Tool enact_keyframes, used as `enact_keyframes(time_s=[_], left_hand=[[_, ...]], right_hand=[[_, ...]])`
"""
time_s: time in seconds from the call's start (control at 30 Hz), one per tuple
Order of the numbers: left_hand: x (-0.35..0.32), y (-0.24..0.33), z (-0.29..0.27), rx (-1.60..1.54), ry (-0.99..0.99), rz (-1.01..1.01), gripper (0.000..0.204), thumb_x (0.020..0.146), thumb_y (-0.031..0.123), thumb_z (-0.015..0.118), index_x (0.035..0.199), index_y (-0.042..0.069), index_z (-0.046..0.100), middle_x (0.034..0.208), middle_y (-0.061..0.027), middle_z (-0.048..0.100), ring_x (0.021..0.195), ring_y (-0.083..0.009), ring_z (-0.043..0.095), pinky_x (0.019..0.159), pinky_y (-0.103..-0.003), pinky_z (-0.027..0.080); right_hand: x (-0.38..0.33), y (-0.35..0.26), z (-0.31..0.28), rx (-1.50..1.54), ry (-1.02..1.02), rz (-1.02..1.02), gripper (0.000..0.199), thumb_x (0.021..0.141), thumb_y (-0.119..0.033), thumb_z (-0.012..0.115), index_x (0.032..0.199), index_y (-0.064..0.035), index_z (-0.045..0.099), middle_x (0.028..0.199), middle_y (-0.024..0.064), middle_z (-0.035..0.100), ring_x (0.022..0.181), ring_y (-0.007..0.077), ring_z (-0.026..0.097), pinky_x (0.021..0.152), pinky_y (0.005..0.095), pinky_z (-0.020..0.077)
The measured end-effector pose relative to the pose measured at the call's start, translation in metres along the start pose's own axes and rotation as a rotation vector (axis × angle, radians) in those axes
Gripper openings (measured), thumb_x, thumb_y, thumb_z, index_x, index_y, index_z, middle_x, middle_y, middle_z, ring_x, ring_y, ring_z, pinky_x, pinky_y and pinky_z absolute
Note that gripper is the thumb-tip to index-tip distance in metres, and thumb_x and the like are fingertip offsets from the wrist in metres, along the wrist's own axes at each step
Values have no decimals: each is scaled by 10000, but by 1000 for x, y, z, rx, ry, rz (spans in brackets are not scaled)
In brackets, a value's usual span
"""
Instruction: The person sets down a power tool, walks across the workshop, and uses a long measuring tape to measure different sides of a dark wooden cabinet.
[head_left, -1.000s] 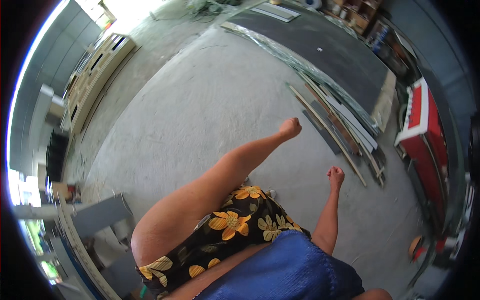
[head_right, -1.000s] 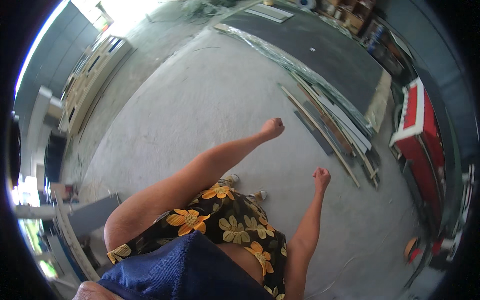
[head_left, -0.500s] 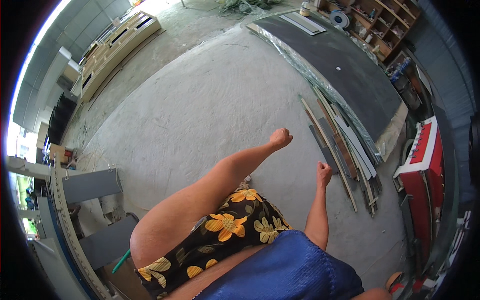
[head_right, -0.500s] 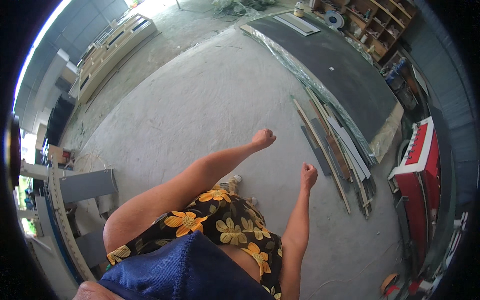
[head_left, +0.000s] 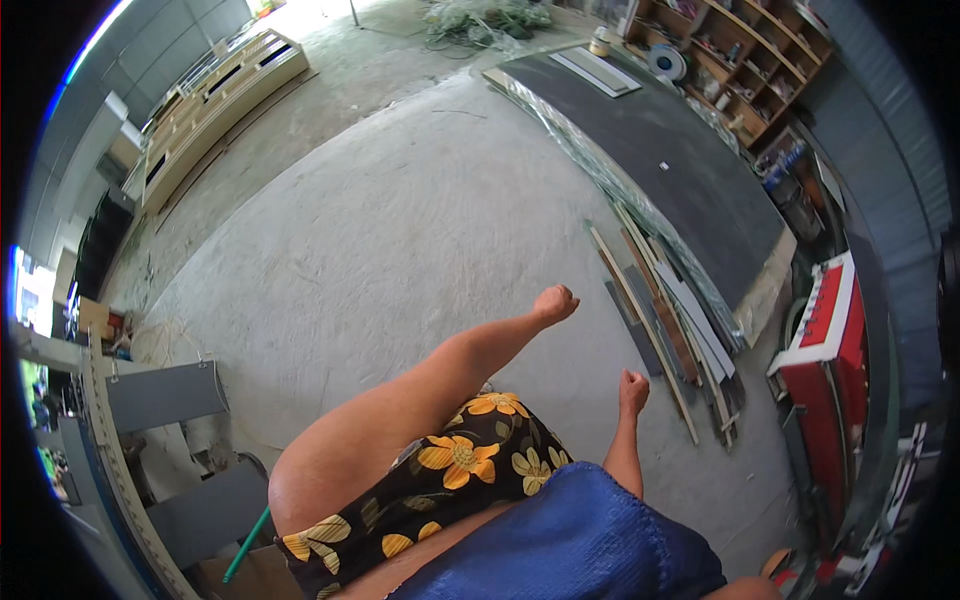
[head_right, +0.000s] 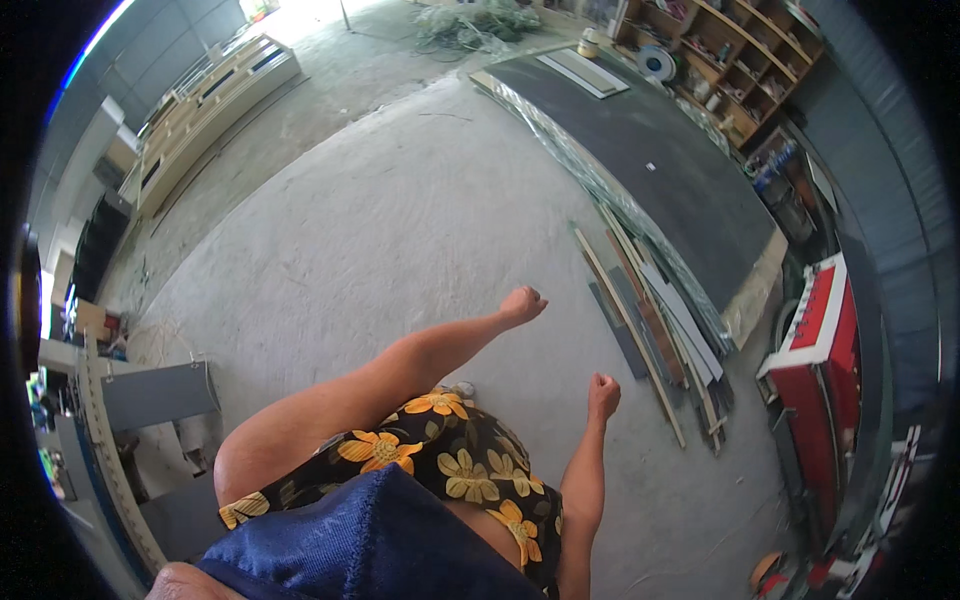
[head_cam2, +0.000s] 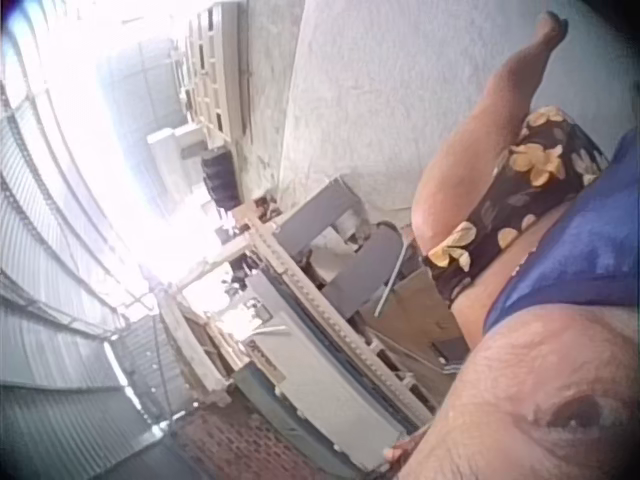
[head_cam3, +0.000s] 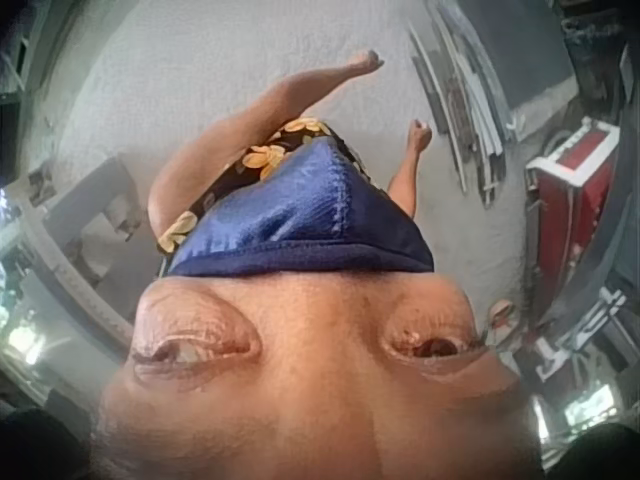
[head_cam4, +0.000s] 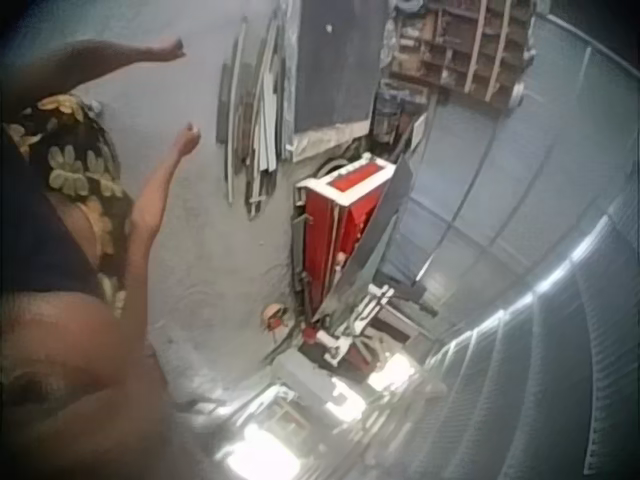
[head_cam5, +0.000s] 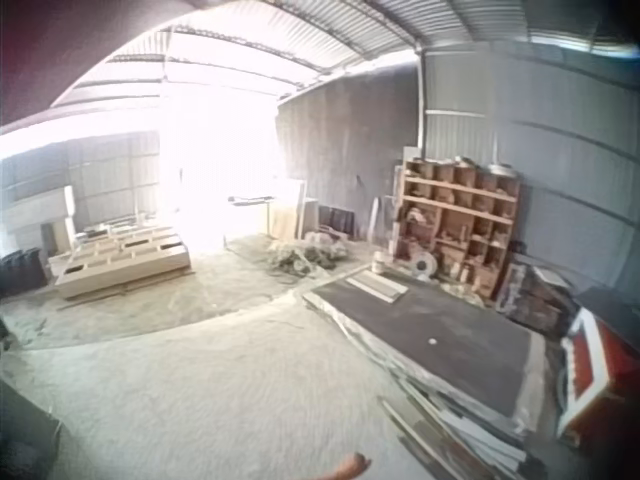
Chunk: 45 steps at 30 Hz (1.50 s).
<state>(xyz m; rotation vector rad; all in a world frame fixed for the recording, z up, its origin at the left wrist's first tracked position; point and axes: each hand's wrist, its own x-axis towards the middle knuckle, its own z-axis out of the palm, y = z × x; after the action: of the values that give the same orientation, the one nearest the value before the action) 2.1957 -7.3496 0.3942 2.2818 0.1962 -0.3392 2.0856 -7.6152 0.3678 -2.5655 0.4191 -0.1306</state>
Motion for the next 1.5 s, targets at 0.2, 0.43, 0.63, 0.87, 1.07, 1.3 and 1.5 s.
enact_keyframes(time_s=[0.2,0.43,0.63,0.87,1.07,1.3,1.5], left_hand=[[13,-41,-40,-53,4,-116,321,802,320,574,870,16,655,938,-196,643,924,-373,601,767,-451,490],[5,-102,-54,-130,100,-301,319,795,322,585,856,19,662,948,-186,648,916,-357,612,767,-437,488],[-19,-153,-37,-128,141,-394,322,786,325,597,860,21,670,957,-198,644,924,-362,610,791,-443,482],[-23,-166,-39,-144,192,-468,336,788,343,600,855,22,674,944,-215,641,912,-372,611,787,-449,481],[-4,-178,-56,-181,174,-498,332,788,338,600,877,26,673,968,-223,632,940,-374,600,807,-445,477],[60,-199,-103,-146,196,-439,322,800,302,567,897,11,664,975,-228,628,948,-383,595,820,-455,471],[117,-201,-117,-142,198,-409,322,791,293,552,893,9,665,969,-231,628,927,-388,602,803,-459,480]], right_hand=[[8,-29,32,2,-103,-9,328,764,-252,574,601,26,516,591,188,542,540,334,528,523,435,395],[18,-40,61,61,-261,-110,357,762,-285,592,659,54,546,606,199,550,541,300,512,571,396,424],[28,-4,58,43,-331,-72,381,761,-295,589,644,61,521,585,214,502,523,294,486,560,399,410],[39,7,68,68,-330,-101,406,747,-338,598,640,48,534,585,212,513,526,306,492,568,409,413],[51,-20,85,-10,-380,-118,398,749,-342,596,627,33,538,611,222,537,550,329,513,566,417,413],[79,-73,109,-11,-366,-128,372,749,-303,583,626,39,508,609,223,518,572,367,532,556,442,405],[91,-119,124,20,-335,-126,385,749,-314,603,622,40,518,601,214,532,561,364,524,549,436,406]])
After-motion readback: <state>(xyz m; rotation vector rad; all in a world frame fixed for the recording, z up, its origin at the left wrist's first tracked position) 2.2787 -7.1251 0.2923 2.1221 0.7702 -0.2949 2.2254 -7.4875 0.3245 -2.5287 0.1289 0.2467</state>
